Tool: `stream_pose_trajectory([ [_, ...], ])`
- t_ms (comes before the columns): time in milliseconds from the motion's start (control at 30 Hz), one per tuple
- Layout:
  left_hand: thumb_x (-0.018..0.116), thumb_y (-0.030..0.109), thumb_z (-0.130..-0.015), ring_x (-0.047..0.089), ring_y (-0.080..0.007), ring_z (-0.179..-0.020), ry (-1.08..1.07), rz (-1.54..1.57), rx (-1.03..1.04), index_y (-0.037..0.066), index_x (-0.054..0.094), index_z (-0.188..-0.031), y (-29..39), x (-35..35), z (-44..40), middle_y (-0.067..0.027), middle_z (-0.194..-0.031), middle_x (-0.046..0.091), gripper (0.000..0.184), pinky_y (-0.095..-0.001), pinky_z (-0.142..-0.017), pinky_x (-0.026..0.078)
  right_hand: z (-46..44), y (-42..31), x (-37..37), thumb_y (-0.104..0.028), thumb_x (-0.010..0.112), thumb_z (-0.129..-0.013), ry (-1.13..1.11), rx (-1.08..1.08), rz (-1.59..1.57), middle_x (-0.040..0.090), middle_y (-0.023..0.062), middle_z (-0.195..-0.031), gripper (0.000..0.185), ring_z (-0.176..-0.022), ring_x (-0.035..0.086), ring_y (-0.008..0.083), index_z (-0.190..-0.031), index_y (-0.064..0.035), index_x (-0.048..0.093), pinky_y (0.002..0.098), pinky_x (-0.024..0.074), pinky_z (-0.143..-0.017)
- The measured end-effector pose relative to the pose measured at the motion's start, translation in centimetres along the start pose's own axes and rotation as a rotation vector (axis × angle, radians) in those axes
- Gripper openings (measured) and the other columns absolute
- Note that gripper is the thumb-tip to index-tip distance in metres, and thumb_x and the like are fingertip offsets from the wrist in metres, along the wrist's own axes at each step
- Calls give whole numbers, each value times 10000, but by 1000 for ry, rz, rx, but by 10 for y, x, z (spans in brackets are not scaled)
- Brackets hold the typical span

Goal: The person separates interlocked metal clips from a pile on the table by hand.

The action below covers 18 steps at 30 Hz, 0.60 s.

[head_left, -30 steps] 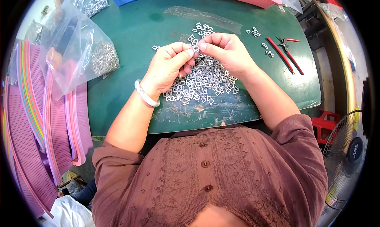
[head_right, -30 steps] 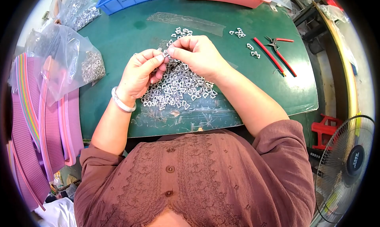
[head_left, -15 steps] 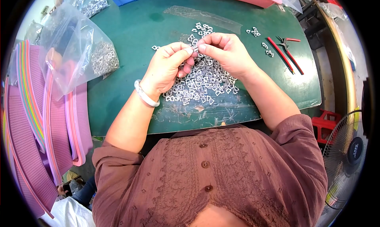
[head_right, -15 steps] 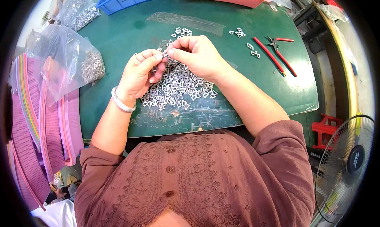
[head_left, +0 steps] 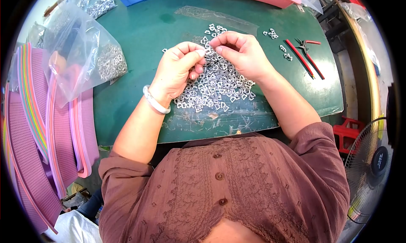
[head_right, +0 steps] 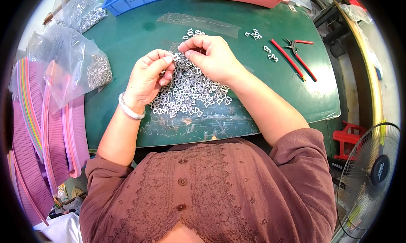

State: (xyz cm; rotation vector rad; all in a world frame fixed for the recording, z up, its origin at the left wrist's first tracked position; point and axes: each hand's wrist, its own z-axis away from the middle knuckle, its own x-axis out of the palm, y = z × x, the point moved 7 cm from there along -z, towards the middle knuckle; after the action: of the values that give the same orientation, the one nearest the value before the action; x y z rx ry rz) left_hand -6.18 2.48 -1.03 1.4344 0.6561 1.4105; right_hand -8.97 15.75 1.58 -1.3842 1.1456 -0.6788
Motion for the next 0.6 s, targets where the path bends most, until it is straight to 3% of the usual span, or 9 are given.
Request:
stream_pose_trajectory([
  [67,498,83,-826,496,-92,-595,14,85,-2,24,529,-862,1,-3,-1,-53,-739,555,75,-190,-501,402,-1,-5,-3,-50,576,-739,42,-87,211,588,40,-760,121,-700,552,153,-848,-38,627,270,446,-661],
  [167,445,71,-815,505,-139,-669,-18,227,9,13,505,-876,2,-7,-4,-100,-820,548,103,-222,-561,426,3,-20,4,-67,596,-696,33,-452,533,559,61,-754,94,-726,536,242,-786,-61,626,332,437,-678],
  [233,421,59,-787,509,-173,-709,-58,310,14,-4,494,-873,4,-9,-4,-140,-876,541,130,-238,-603,443,5,-21,11,-76,603,-678,-26,-464,606,553,63,-765,89,-759,517,266,-764,-66,621,354,427,-702],
  [433,423,43,-780,533,-185,-691,-59,391,-14,-4,491,-887,2,-11,-6,-121,-828,550,136,-256,-603,460,8,-20,23,-96,603,-668,-92,-499,736,534,58,-795,100,-805,491,261,-765,-75,621,352,404,-748],
  [600,461,85,-816,511,-138,-649,-3,254,-5,0,520,-892,1,-12,-5,-91,-792,549,128,-208,-517,414,5,-14,20,-97,592,-701,-94,-480,615,550,61,-790,85,-775,519,215,-770,-50,607,334,421,-705],
])
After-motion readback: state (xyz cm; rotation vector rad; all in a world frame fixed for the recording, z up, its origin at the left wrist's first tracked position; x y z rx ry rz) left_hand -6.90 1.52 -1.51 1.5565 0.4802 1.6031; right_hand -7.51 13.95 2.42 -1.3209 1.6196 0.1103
